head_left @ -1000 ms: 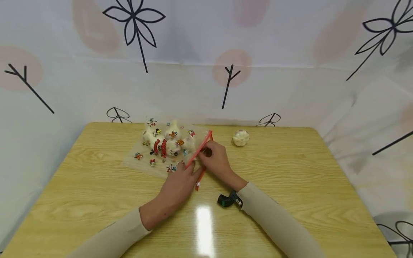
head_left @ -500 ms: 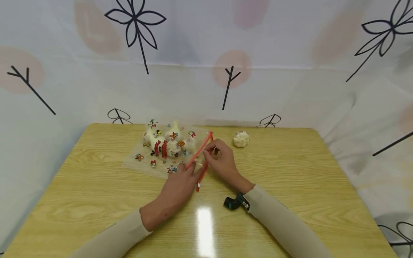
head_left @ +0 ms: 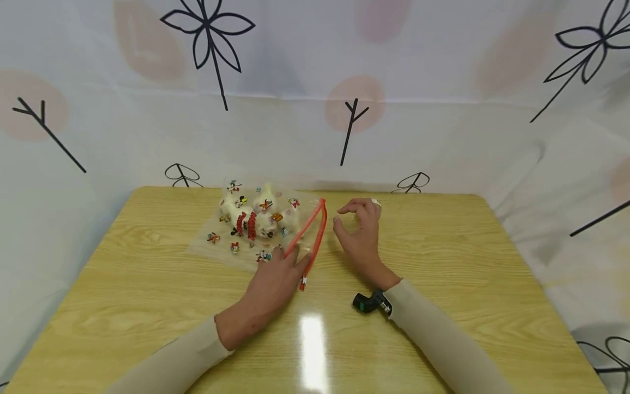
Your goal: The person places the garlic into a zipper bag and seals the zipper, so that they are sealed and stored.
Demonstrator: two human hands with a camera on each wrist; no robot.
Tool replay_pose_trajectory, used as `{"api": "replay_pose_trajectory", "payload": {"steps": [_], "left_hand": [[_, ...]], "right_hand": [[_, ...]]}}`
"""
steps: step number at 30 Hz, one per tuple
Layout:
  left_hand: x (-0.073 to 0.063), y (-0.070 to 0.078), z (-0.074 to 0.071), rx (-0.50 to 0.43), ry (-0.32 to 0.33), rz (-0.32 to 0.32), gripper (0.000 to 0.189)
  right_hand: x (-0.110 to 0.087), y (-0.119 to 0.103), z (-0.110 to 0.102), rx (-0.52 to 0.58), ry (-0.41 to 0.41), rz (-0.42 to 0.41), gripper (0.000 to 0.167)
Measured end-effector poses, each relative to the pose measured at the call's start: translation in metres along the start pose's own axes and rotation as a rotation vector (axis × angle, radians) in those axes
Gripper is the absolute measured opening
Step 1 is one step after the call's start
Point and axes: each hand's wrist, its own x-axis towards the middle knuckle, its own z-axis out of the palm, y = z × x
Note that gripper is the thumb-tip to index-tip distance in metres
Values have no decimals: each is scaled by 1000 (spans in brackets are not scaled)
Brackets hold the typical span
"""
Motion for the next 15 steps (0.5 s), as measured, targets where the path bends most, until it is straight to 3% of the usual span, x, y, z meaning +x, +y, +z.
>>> {"api": "replay_pose_trajectory", "payload": {"steps": [6,9,13,15], "left_hand": [[2,2,-1,6,-13,3,47],[2,2,-1,24,-24,3,50],[0,1,-1,20,-20,-2,51],[0,1,0,11,-14,-7,50]], "right_hand": [[5,11,-17,-46,79,28,31],[1,34,-27,-88,98,67,42],[-3,65,-40,-131,63,124,55],[-2,70,-47,-138,24,142,60]]}}
